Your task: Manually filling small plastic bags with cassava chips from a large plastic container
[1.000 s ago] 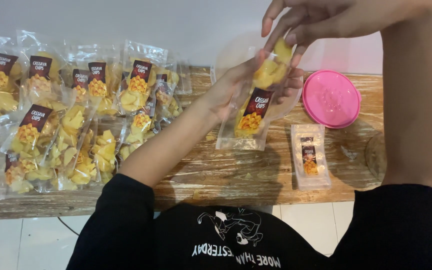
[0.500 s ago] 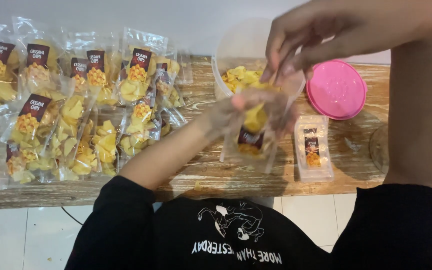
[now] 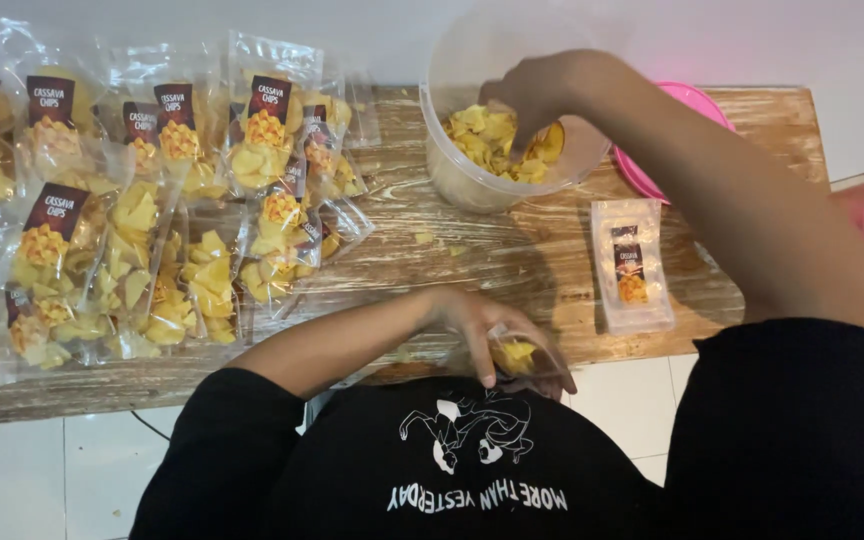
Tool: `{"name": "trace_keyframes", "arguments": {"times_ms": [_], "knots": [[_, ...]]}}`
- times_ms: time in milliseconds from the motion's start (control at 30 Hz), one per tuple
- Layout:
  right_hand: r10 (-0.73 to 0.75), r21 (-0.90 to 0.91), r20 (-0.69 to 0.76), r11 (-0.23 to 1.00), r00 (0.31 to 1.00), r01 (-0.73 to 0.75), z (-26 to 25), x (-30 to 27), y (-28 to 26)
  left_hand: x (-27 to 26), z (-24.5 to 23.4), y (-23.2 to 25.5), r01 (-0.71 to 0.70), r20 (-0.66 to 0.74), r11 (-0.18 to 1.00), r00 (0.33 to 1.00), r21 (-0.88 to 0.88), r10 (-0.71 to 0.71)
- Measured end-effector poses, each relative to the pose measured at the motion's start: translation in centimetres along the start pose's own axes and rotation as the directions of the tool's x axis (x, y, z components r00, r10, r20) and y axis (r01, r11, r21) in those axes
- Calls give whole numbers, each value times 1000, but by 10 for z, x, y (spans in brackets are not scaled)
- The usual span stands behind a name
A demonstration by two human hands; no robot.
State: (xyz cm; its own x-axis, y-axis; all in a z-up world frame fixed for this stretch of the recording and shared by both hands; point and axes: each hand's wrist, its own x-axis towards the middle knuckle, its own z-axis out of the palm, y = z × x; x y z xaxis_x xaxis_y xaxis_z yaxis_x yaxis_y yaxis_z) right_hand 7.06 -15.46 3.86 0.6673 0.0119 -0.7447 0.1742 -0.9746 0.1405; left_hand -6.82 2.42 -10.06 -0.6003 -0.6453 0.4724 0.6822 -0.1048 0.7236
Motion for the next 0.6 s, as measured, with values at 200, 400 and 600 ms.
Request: {"name": "trace_keyframes", "arguments": {"times_ms": [200, 400, 600], "knots": [[-182, 74, 92, 982, 979, 176, 21, 43, 4, -3, 5, 17, -189, -31, 977, 982, -94, 187], [-199, 258, 278, 958, 940, 126, -5, 9, -20, -24, -19, 14, -289, -136, 949, 953, -129, 271], [-280, 113, 223, 959, 934, 261, 6, 18, -29, -26, -2, 58, -261, -318, 953, 900, 155, 298]]}}
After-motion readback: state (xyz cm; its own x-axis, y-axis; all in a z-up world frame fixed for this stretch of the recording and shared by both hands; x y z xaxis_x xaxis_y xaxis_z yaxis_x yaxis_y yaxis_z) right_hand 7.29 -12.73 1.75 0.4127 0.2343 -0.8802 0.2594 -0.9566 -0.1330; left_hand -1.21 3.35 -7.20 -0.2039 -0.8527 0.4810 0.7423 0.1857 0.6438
